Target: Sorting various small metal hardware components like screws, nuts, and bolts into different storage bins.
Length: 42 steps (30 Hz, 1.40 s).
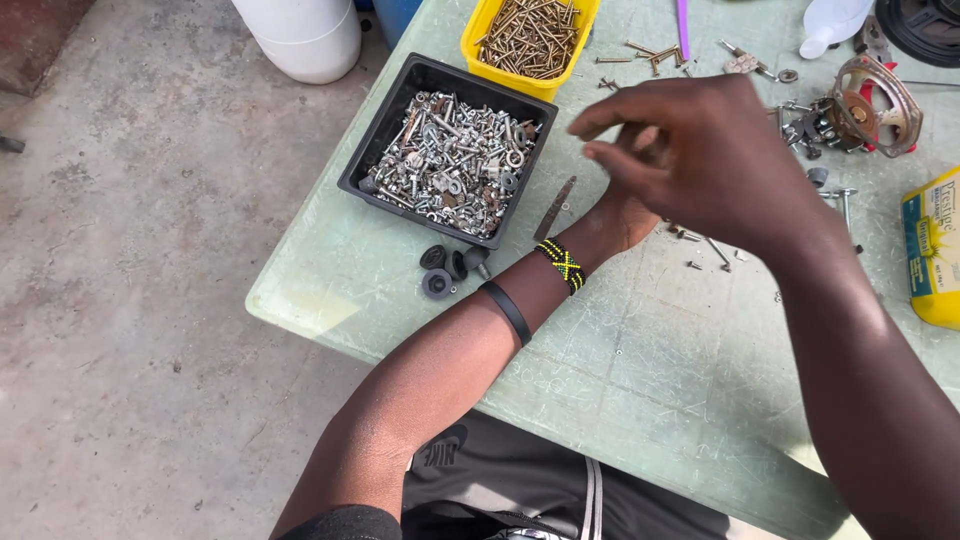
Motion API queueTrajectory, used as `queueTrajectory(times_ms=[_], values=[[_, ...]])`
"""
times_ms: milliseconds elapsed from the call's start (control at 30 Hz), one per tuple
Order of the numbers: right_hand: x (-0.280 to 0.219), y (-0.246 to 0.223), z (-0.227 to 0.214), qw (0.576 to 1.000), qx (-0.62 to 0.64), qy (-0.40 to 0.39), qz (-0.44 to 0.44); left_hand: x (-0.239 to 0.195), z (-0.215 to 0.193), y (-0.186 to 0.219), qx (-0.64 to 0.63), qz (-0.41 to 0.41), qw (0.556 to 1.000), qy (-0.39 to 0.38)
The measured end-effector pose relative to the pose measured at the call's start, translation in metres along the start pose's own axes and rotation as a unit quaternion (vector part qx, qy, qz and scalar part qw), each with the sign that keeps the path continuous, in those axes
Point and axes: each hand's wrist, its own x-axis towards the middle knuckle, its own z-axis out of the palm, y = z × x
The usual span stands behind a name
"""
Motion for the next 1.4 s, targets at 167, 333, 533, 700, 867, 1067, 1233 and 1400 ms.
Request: queueTrajectory(times_ms=[167,333,533,700,867,1067,1233,1400], values=[[-0.044,0.056,-0.015,0.994,-0.054,0.059,0.074,0.006,0.006,-0.003,0.004,-0.004,1.000,0.007],[-0.056,0.086,-0.005,0.994,-0.020,0.067,0.089,-0.001,0.021,0.014,-0.065,-0.039,0.997,0.003],[-0.053,0.097,0.019,0.994,-0.096,0.047,0.035,-0.002,0.025,0.017,-0.008,-0.057,0.997,0.051],[-0.048,0.082,0.009,0.989,-0.127,0.080,0.019,0.003,0.015,0.009,-0.068,0.020,0.997,-0.015],[-0.039,0.042,0.001,0.996,-0.039,0.083,-0.002,0.007,0.011,-0.002,0.045,0.027,0.993,0.108],[0.000,-0.012,0.006,0.999,-0.013,-0.022,-0.042,0.010,0.001,-0.011,0.084,0.067,0.985,0.139],[0.032,-0.025,0.026,0.996,0.003,0.011,-0.091,0.011,-0.001,-0.018,0.082,0.067,0.985,0.134],[0.025,-0.019,0.024,0.997,-0.010,0.009,-0.081,0.010,-0.002,-0.018,0.076,0.071,0.985,0.134]])
